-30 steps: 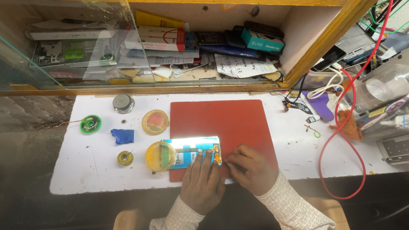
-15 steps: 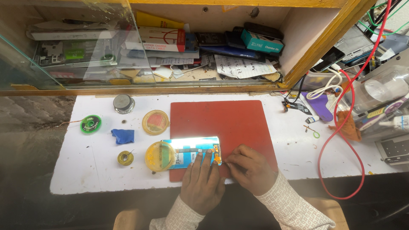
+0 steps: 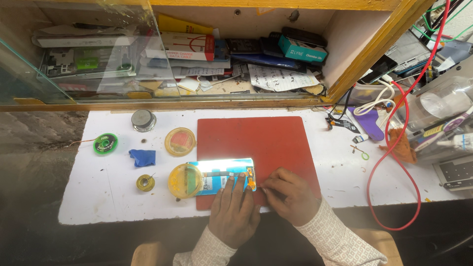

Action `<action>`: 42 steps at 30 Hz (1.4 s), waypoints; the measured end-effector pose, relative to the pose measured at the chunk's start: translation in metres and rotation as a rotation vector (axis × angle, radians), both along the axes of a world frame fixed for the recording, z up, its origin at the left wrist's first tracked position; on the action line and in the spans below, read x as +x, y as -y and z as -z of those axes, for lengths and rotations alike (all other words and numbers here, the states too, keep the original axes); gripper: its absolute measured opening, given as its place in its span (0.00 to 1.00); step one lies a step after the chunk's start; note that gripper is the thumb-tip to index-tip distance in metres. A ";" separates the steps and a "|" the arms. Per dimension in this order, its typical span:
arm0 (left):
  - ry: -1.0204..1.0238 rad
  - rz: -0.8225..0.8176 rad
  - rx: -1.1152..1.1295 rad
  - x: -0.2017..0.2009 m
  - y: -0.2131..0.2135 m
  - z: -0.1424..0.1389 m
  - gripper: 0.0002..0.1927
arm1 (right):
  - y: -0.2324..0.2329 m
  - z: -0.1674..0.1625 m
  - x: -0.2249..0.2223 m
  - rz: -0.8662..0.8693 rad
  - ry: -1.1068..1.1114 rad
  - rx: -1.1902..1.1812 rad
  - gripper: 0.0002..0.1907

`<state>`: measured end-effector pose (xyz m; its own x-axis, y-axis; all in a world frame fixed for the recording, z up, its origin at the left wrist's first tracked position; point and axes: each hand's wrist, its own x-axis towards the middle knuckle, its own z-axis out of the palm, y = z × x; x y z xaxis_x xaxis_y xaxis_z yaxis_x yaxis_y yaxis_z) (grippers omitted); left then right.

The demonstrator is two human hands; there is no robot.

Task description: The person works on a smartphone lying on a red mat at a repair bench, holding the phone steady with one hand while using a small hand tool on the phone's exposed board and connector area. Around the middle of the clip the person picks up a toothbrush and brushes the phone's board area, then resumes working on it with the small tool.

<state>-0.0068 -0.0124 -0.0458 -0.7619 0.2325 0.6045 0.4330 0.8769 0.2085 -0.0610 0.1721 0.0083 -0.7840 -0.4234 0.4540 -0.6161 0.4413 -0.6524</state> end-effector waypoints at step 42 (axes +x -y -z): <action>0.021 -0.005 0.035 0.001 -0.001 0.013 0.23 | 0.000 -0.011 0.006 0.105 0.040 -0.038 0.06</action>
